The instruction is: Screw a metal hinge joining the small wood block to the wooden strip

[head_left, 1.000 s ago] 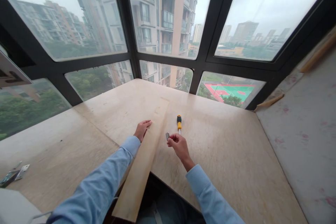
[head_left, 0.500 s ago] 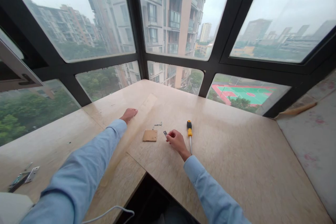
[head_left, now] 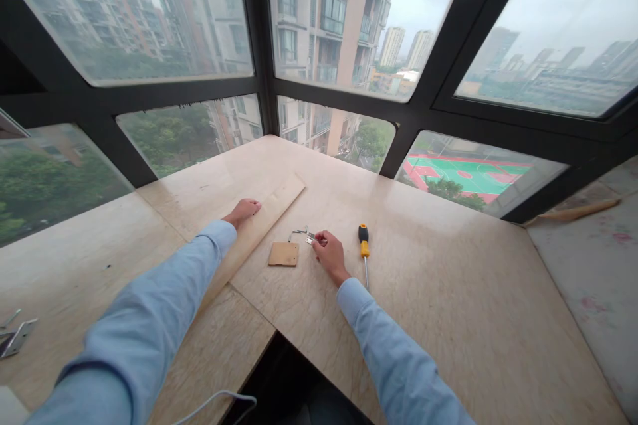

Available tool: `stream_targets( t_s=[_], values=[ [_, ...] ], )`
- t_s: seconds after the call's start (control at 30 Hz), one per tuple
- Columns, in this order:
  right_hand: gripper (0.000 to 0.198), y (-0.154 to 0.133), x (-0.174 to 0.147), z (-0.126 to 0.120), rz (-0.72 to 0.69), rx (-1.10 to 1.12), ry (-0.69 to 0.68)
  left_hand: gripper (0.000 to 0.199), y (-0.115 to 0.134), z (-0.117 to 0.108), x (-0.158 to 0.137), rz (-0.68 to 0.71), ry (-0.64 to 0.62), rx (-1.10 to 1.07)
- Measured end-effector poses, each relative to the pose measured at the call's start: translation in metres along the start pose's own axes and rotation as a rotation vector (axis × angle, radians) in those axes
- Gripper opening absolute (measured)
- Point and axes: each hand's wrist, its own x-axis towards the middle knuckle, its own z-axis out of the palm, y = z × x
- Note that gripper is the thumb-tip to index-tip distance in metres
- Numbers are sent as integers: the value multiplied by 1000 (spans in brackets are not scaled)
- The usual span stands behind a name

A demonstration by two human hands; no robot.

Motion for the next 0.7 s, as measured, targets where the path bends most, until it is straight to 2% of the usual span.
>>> stream_targets(
  t_s=[0.17, 0.3, 0.47, 0.63, 0.7],
  values=[
    [30, 1, -10, 1, -111, -7, 83, 14, -5, -1, 6, 18, 61, 55],
    [31, 0, -16, -1, -130, -13, 117, 18, -2, 0, 7, 44, 96, 175],
    [31, -1, -17, -2, -169, -14, 42, 25, 5, 11, -2, 47, 96, 393],
    [38, 4, -32, -8, -187, 29, -74, 60, 5, 19, -14, 197, 21, 546],
    [40, 8, -42, -17, -185, 53, -88, 67, 4, 19, -17, 237, -14, 593]
  ],
)
